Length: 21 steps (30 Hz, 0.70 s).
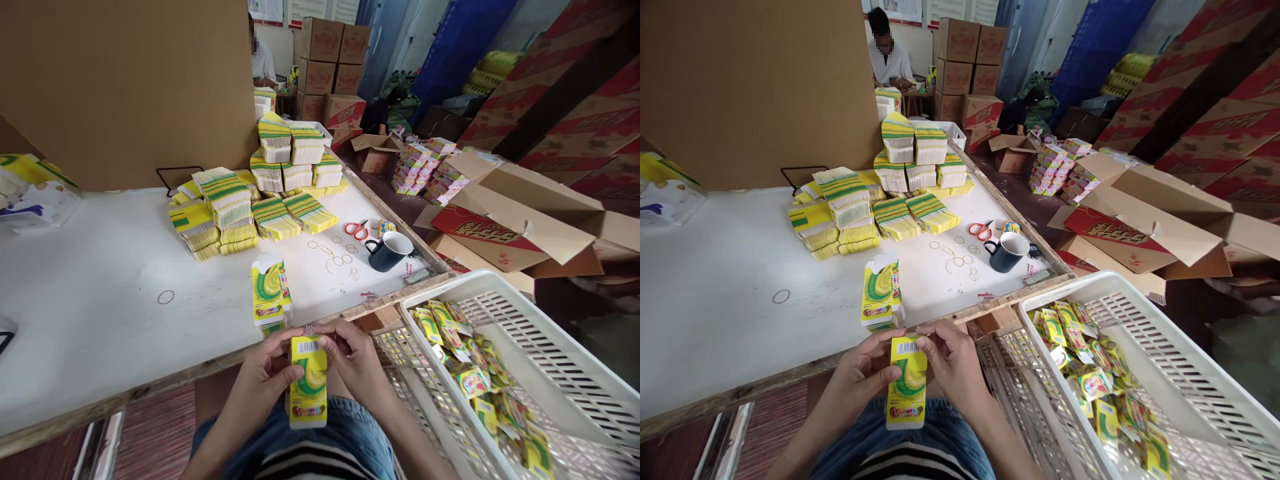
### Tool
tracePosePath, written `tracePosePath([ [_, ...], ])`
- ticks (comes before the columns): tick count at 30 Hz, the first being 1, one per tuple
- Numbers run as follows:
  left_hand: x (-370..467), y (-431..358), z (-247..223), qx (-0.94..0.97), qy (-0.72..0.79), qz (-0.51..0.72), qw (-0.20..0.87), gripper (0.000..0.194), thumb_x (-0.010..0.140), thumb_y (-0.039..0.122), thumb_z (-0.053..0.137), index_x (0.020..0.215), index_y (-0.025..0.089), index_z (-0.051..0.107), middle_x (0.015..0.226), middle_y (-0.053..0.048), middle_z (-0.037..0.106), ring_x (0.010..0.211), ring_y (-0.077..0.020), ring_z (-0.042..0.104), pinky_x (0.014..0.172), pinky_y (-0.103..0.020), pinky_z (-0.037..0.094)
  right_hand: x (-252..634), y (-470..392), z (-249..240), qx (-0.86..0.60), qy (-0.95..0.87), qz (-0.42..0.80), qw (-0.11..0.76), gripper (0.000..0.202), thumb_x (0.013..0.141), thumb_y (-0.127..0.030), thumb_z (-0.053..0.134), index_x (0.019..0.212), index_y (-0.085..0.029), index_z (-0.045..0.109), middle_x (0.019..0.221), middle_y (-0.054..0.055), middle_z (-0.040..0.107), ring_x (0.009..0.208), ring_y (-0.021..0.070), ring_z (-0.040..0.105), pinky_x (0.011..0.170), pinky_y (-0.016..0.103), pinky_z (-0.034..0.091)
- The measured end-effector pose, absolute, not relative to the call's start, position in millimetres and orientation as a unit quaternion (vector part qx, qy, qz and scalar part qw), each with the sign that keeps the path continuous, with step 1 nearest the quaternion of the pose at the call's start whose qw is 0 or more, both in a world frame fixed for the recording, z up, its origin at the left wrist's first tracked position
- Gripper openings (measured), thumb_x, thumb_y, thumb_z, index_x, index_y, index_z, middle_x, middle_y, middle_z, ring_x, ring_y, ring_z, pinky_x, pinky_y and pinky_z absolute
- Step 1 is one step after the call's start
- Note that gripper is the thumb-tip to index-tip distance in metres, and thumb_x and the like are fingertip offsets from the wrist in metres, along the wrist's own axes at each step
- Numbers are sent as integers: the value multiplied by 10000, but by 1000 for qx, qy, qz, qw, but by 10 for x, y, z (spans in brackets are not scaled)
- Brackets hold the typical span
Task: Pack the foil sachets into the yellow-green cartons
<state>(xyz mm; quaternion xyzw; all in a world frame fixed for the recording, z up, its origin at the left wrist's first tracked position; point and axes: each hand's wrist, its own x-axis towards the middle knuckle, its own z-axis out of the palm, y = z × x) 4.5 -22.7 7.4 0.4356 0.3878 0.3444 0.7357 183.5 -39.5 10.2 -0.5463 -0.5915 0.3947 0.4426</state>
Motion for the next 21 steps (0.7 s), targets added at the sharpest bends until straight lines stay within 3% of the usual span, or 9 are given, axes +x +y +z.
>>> tracePosePath([
  [2, 119, -261, 55, 435, 380, 348, 739, 424, 761, 223, 734, 1173, 231, 635, 1122, -92, 729, 940, -276, 698, 791, -364, 556, 1833, -412, 80, -530, -557, 424, 480, 190, 901, -351, 588, 971, -210, 695, 940, 69, 705, 874, 209, 644, 775, 304, 517],
  [5, 228, -287, 85, 480, 377, 363, 704, 395, 805, 245, 683, 1198, 232, 641, 1238, -113, 676, 1071, -304, 657, 876, -392, 543, 1916, -490, 117, -529, -535, 421, 507, 166, 897, -336, 593, 960, -220, 693, 920, 62, 706, 851, 212, 659, 751, 317, 534],
  [7, 218, -233, 139, 560, 407, 368, 621, 441, 850, 266, 625, 1289, 263, 585, 1344, -102, 608, 1207, -305, 578, 987, -415, 486, 2101, -561, 233, -579, -559, 282, 522, 132, 887, -306, 604, 924, -219, 696, 906, 66, 695, 842, 221, 647, 713, 326, 520],
  [10, 15, -16, 192, 689, 480, 367, 399, 647, 823, 259, 652, 1425, 294, 420, 1503, -63, 440, 1391, -293, 368, 1151, -458, 284, 2491, -621, 469, -691, -492, -95, 521, 99, 837, -284, 667, 839, -191, 701, 952, 97, 657, 922, 263, 607, 778, 385, 464],
  [12, -184, 158, 173, 756, 492, 320, 290, 669, 789, 250, 679, 1414, 260, 441, 1528, -61, 397, 1419, -290, 311, 1179, -481, 208, 2666, -608, 562, -718, -467, -179, 485, 163, 813, -325, 692, 859, -169, 705, 997, 126, 639, 996, 300, 581, 801, 412, 440],
  [16, -443, 372, 74, 821, 483, 233, 194, 339, 884, 250, 543, 1203, 266, 658, 1333, -37, 629, 1260, -232, 546, 1104, -408, 394, 2509, -486, 451, -680, -541, -16, 493, 182, 849, -360, 634, 855, -183, 678, 940, 99, 645, 866, 243, 607, 679, 342, 458],
  [21, -487, 405, 45, 844, 450, 234, 173, 388, 805, 283, 668, 1193, 267, 671, 1278, -76, 666, 1159, -283, 615, 1018, -417, 484, 1960, -331, 169, -641, -546, 255, 475, 214, 903, -373, 557, 895, -193, 674, 773, 51, 683, 663, 187, 598, 584, 285, 448],
])
